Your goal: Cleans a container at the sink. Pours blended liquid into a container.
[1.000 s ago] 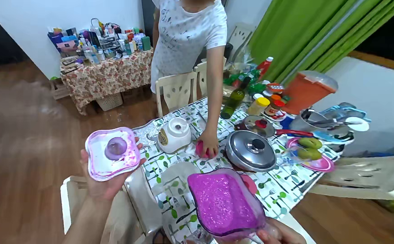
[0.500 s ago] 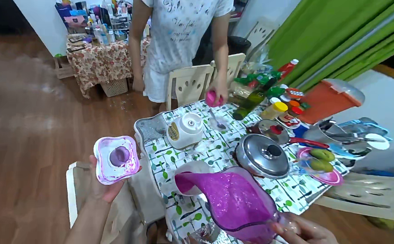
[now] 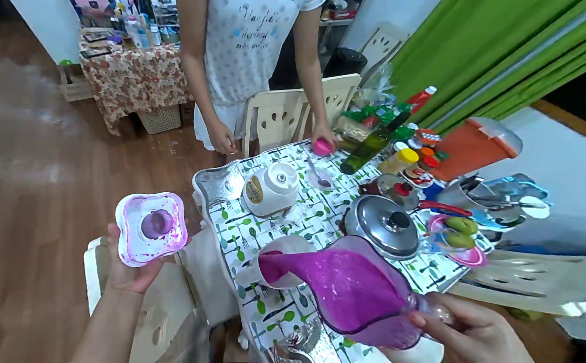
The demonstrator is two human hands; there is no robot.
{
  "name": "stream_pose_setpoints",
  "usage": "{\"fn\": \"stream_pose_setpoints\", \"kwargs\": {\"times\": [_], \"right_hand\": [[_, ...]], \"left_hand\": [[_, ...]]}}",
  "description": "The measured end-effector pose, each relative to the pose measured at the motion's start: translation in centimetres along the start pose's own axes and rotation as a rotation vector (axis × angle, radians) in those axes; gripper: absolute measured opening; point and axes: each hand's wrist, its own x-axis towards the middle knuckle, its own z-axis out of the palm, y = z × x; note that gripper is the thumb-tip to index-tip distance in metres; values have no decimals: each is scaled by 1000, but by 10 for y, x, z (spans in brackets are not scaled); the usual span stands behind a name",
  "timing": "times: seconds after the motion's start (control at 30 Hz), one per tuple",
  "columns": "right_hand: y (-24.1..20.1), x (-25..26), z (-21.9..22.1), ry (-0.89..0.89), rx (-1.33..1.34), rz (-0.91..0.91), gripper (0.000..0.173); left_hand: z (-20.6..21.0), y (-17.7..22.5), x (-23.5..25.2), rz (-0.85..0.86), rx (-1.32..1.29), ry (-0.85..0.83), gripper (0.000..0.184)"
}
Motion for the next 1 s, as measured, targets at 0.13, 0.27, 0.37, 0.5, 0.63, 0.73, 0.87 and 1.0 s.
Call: {"fn": "stream_pose_setpoints", "kwargs": {"times": [0.13,0.27,0.37,0.5,0.63,0.73,0.87,1.0], "right_hand": [[-3,6,-2,-17,-27,15,24],[-12,13,-2,-41,-57,32,24],[-16,20,-1,-47,-118,33,28],[-20,28,-1,-51,-187,12,31],[-26,34,1,-59,-217,18,31],[-29,37,2,-75,-238,14,31],[-40,41,8,-68,-288,-4,31],[-59,46,19,-29,-384,33,45]], "left_hand": [[-14,5,1,27,-36,3,86],[-28,4,3,37,-50,31,85],[-32,0,6,33,-42,36,82],[-32,-6,6,9,-11,41,81],[-36,-7,7,-8,-32,42,82],[-32,-7,6,-6,-26,61,82],[-36,-15,8,-3,-18,130,81],[-38,-17,10,-17,-57,122,81]]}}
